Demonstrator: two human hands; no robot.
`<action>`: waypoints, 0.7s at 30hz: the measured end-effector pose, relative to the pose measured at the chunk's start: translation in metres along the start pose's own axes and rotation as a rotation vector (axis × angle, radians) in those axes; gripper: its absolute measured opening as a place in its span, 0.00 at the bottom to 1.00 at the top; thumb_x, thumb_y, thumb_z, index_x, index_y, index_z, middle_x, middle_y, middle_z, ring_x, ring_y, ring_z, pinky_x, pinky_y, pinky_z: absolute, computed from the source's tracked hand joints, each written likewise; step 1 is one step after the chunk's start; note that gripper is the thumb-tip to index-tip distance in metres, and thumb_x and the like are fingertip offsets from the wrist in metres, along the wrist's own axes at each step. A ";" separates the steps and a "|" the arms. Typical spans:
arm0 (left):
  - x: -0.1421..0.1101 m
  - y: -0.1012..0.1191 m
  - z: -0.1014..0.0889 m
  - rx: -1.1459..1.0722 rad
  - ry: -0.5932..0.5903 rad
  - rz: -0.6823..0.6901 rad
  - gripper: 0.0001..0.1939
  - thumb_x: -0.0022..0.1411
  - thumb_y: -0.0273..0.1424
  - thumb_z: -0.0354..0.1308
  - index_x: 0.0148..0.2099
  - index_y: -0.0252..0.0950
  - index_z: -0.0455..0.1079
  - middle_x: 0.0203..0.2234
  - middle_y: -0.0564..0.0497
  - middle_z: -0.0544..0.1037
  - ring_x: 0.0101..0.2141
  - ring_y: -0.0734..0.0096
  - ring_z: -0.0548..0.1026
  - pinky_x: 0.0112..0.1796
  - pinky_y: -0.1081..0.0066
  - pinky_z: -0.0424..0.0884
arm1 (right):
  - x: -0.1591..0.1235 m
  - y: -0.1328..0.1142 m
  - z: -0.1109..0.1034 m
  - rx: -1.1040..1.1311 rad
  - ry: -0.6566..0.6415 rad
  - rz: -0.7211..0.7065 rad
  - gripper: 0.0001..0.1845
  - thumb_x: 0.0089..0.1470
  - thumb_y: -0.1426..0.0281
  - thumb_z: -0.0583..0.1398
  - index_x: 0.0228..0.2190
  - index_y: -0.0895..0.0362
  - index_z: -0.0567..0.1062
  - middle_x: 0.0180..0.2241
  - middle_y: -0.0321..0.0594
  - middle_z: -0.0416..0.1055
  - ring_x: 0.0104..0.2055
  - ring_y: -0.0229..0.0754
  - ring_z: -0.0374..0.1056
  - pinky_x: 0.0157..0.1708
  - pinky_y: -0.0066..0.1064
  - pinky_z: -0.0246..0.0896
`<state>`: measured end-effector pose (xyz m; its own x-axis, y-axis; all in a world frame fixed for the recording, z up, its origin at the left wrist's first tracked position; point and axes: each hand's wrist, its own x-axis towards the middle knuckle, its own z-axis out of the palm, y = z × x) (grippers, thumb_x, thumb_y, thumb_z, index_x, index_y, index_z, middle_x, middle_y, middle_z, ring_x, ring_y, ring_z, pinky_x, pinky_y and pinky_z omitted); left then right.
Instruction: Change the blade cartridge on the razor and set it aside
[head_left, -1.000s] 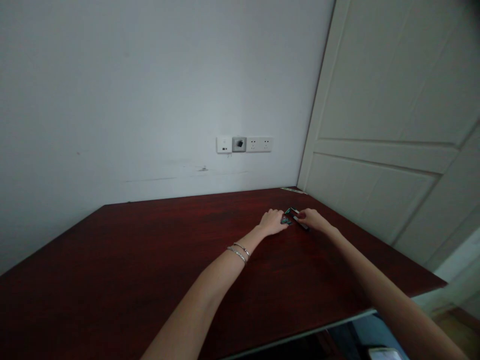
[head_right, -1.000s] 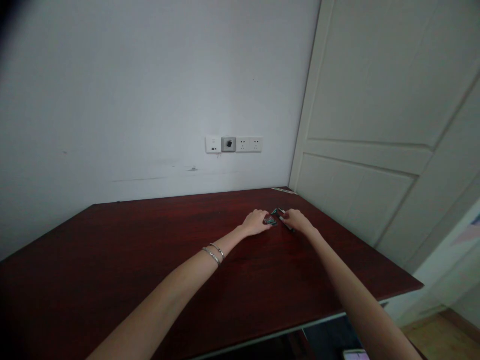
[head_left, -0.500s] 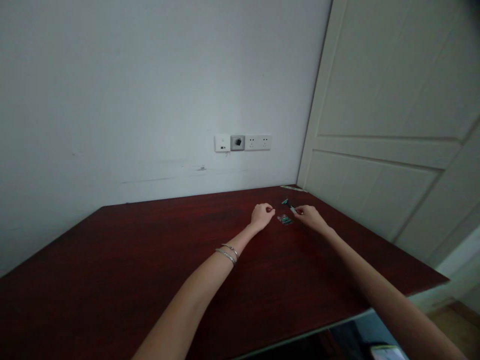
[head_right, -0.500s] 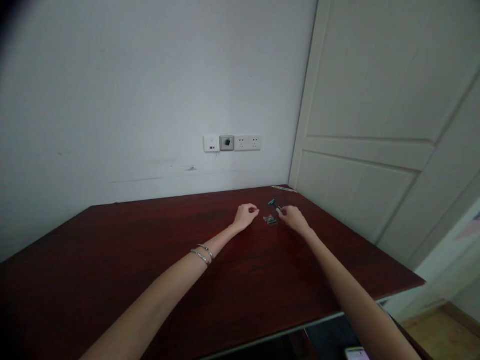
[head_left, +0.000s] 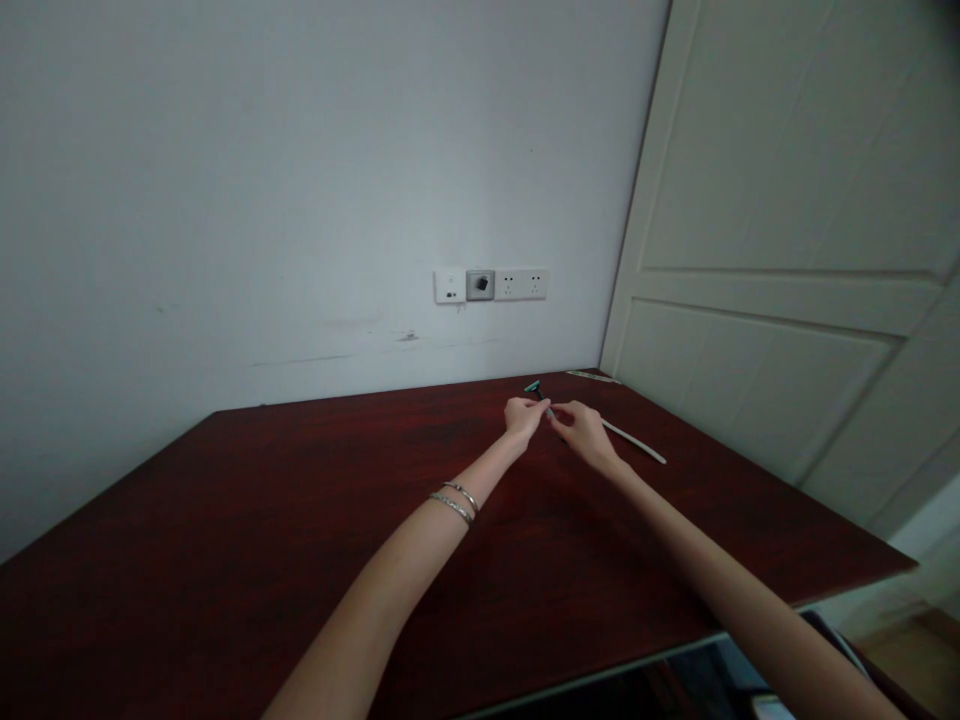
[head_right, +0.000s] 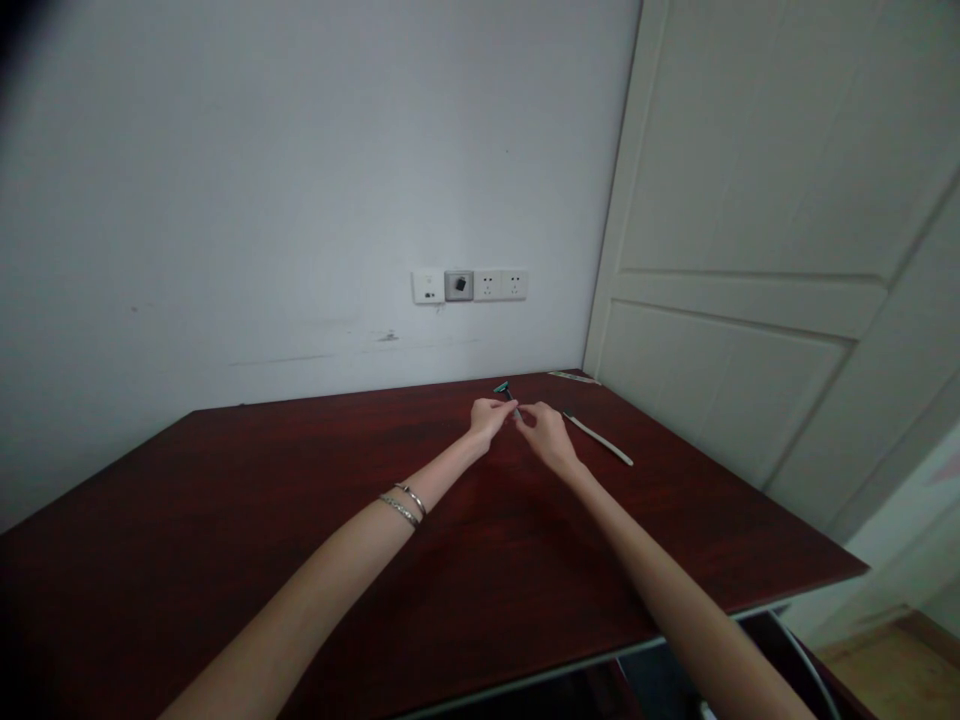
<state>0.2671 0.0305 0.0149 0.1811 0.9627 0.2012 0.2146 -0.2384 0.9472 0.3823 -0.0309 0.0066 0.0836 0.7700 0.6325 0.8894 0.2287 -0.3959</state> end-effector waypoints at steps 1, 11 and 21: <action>0.001 0.000 -0.001 -0.002 0.005 -0.012 0.11 0.50 0.36 0.59 0.27 0.32 0.76 0.23 0.46 0.78 0.28 0.68 0.75 0.29 0.73 0.66 | -0.001 -0.001 0.001 0.007 0.002 -0.002 0.15 0.49 0.68 0.55 0.37 0.60 0.76 0.32 0.44 0.73 0.33 0.43 0.67 0.35 0.30 0.60; 0.014 -0.003 -0.045 0.114 0.034 -0.067 0.10 0.47 0.33 0.58 0.24 0.31 0.75 0.20 0.47 0.76 0.21 0.75 0.70 0.23 0.76 0.61 | 0.013 0.002 -0.007 0.060 -0.145 -0.087 0.20 0.50 0.58 0.57 0.41 0.57 0.75 0.35 0.44 0.73 0.37 0.45 0.68 0.38 0.34 0.62; 0.017 -0.004 -0.213 0.593 -0.200 -0.158 0.09 0.43 0.30 0.57 0.19 0.29 0.71 0.14 0.51 0.70 0.15 0.82 0.58 0.18 0.77 0.50 | 0.026 0.085 -0.026 0.012 -0.512 -0.068 0.27 0.40 0.58 0.61 0.44 0.57 0.74 0.44 0.47 0.70 0.45 0.52 0.66 0.45 0.39 0.62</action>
<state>0.0650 0.0749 0.0673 0.2672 0.9630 -0.0346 0.7369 -0.1811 0.6513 0.4716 -0.0071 0.0066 -0.2076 0.9455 0.2509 0.8797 0.2926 -0.3748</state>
